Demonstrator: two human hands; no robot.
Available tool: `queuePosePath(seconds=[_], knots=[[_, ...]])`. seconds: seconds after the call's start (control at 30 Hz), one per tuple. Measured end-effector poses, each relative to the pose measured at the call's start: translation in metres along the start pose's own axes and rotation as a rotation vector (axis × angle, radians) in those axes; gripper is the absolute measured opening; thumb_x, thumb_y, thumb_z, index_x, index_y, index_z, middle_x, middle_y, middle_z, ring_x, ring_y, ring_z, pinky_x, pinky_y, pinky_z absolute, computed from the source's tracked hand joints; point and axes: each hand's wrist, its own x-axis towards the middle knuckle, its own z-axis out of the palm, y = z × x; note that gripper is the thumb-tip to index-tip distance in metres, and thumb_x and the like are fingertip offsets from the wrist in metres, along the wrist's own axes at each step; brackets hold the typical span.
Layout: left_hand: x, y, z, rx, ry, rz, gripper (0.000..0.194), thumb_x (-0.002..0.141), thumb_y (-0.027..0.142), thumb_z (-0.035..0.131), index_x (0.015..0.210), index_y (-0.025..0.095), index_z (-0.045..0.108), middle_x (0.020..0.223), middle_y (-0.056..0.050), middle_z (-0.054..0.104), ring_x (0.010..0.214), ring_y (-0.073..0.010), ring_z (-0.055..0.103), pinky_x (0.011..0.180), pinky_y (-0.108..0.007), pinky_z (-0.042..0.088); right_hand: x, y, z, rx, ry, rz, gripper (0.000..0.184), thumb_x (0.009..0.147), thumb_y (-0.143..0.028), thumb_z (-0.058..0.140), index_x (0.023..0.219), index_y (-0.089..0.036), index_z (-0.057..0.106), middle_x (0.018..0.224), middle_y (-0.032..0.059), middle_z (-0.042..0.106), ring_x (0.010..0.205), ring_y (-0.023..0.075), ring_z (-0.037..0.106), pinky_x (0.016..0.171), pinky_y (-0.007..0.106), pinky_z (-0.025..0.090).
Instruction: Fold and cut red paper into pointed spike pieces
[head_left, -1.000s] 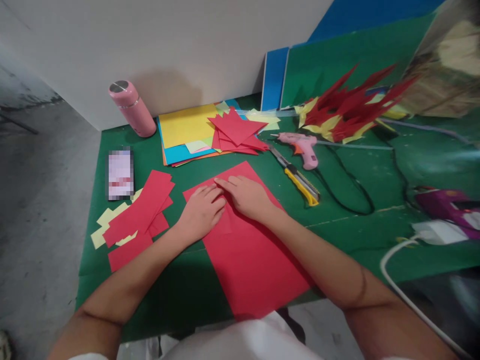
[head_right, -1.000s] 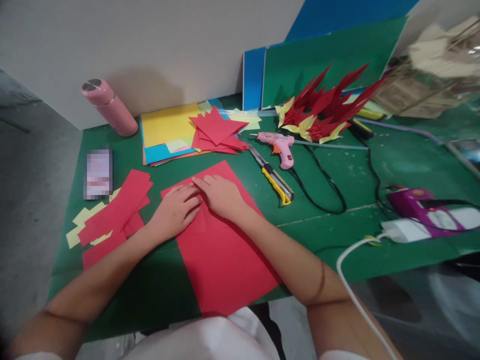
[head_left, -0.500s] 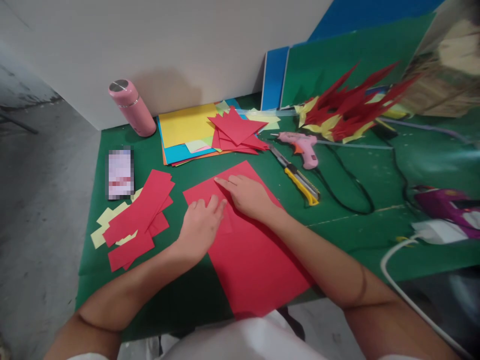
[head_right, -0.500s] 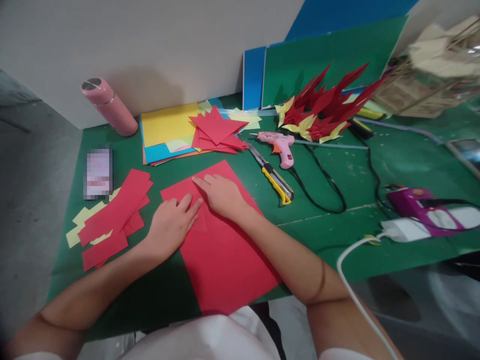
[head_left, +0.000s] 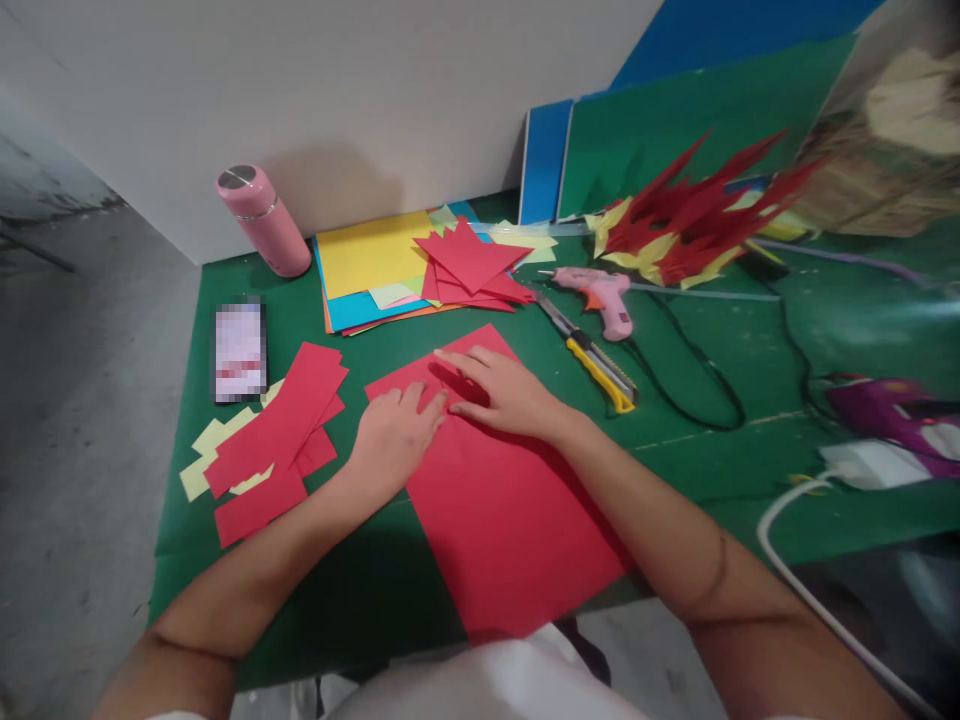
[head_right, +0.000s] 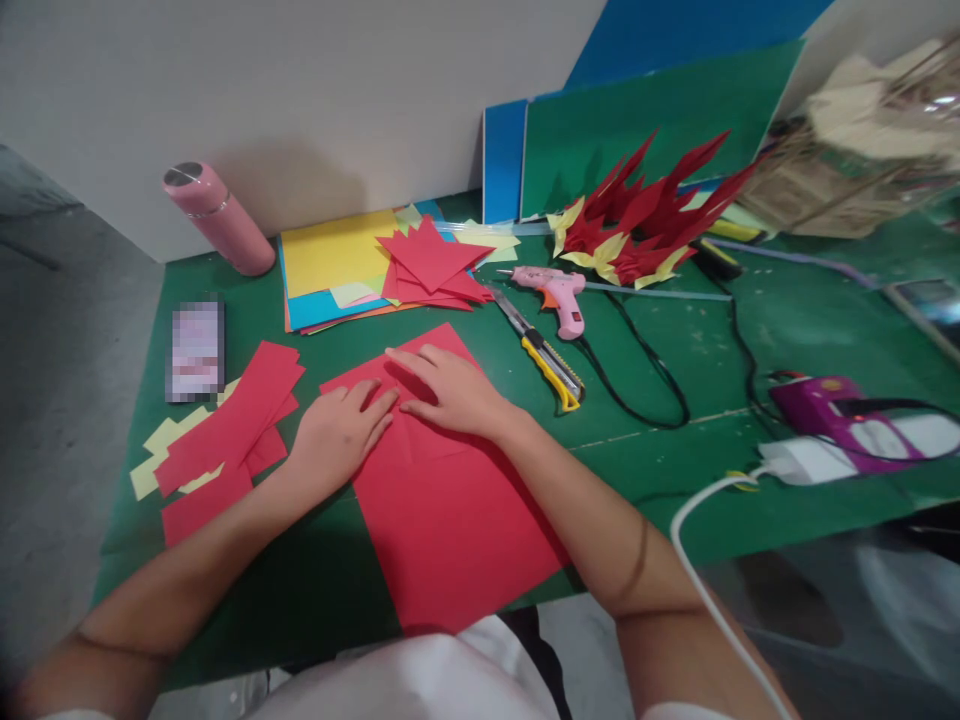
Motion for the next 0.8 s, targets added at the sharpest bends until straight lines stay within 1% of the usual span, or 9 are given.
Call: queuePosePath(seconds=[0.1,0.17,0.23,0.33,0.47,0.57,0.63,0.73,0.8], knots=[[0.000,0.004,0.002,0.067,0.004,-0.053,0.034,0.100,0.020,0.039,0.126,0.015,0.060,0.118,-0.015,0.067,0.072,-0.0215,0.064,0.057,-0.033,0.048,-0.001,0.001,-0.001,0.012,0.004,0.002,0.066,0.088,-0.051,0.063,0.142,-0.018,0.047,0.117,0.0143,0.061,0.105,0.0287,0.060,0.086,0.040,0.049],[-0.001,0.005,0.003,0.119,-0.013,-0.061,0.033,0.095,0.008,0.038,0.114,0.013,0.064,0.116,-0.014,0.068,0.068,-0.0201,0.063,0.054,-0.031,0.046,-0.001,0.000,-0.001,0.020,0.014,0.010,0.059,0.087,-0.050,0.065,0.134,-0.018,0.052,0.117,0.0138,0.062,0.106,0.0285,0.059,0.087,0.039,0.048],[-0.001,0.004,0.005,0.143,-0.009,-0.061,0.034,0.090,0.001,0.037,0.101,0.014,0.066,0.109,-0.013,0.069,0.067,-0.0196,0.062,0.051,-0.030,0.044,-0.001,-0.001,-0.001,0.032,0.025,0.020,0.048,0.085,-0.048,0.068,0.121,-0.018,0.055,0.114,0.0125,0.063,0.104,0.0274,0.060,0.087,0.038,0.048],[0.002,-0.003,0.010,0.129,0.050,-0.060,0.029,0.091,0.003,0.038,0.094,0.015,0.065,0.097,-0.011,0.067,0.067,-0.0185,0.060,0.052,-0.028,0.044,-0.002,-0.002,0.000,0.038,0.050,0.054,0.039,0.083,-0.044,0.072,0.107,-0.019,0.055,0.107,0.0102,0.063,0.097,0.0249,0.060,0.082,0.035,0.047],[0.008,-0.015,0.018,-0.034,0.106,-0.036,0.024,0.096,0.012,0.040,0.092,0.014,0.064,0.088,-0.009,0.064,0.077,-0.0209,0.062,0.066,-0.031,0.052,-0.002,-0.001,0.001,0.032,0.066,0.084,0.036,0.082,-0.041,0.073,0.103,-0.019,0.054,0.106,0.0098,0.062,0.091,0.0227,0.060,0.075,0.031,0.046],[0.011,-0.021,0.023,-0.262,0.136,-0.001,0.026,0.097,0.012,0.039,0.098,0.015,0.065,0.095,-0.009,0.064,0.087,-0.0205,0.062,0.077,-0.033,0.054,-0.002,0.002,0.001,0.042,0.082,0.066,0.029,0.086,-0.039,0.069,0.103,-0.019,0.056,0.102,0.0095,0.063,0.088,0.0218,0.060,0.073,0.030,0.045],[0.011,-0.023,0.027,-0.378,0.173,0.037,0.028,0.097,0.010,0.038,0.103,0.016,0.064,0.104,-0.010,0.066,0.097,-0.0206,0.062,0.086,-0.036,0.054,-0.002,0.004,0.001,0.039,0.111,0.028,0.022,0.089,-0.038,0.063,0.101,-0.020,0.058,0.097,0.0089,0.065,0.087,0.0216,0.060,0.074,0.031,0.045],[0.011,-0.023,0.033,-0.483,0.216,0.103,0.031,0.096,0.007,0.036,0.108,0.016,0.064,0.120,-0.011,0.065,0.114,-0.0208,0.060,0.100,-0.040,0.050,-0.003,0.007,0.002,0.018,0.206,-0.006,0.016,0.092,-0.034,0.053,0.094,-0.020,0.061,0.091,0.0085,0.068,0.086,0.0216,0.062,0.077,0.033,0.046],[0.011,-0.023,0.035,-0.510,0.225,0.132,0.033,0.094,0.004,0.036,0.107,0.016,0.064,0.127,-0.011,0.064,0.124,-0.0207,0.057,0.106,-0.042,0.047,-0.003,0.008,0.003,0.027,0.289,0.024,0.016,0.091,-0.032,0.051,0.088,-0.021,0.062,0.087,0.0075,0.070,0.083,0.0208,0.063,0.077,0.033,0.047]])
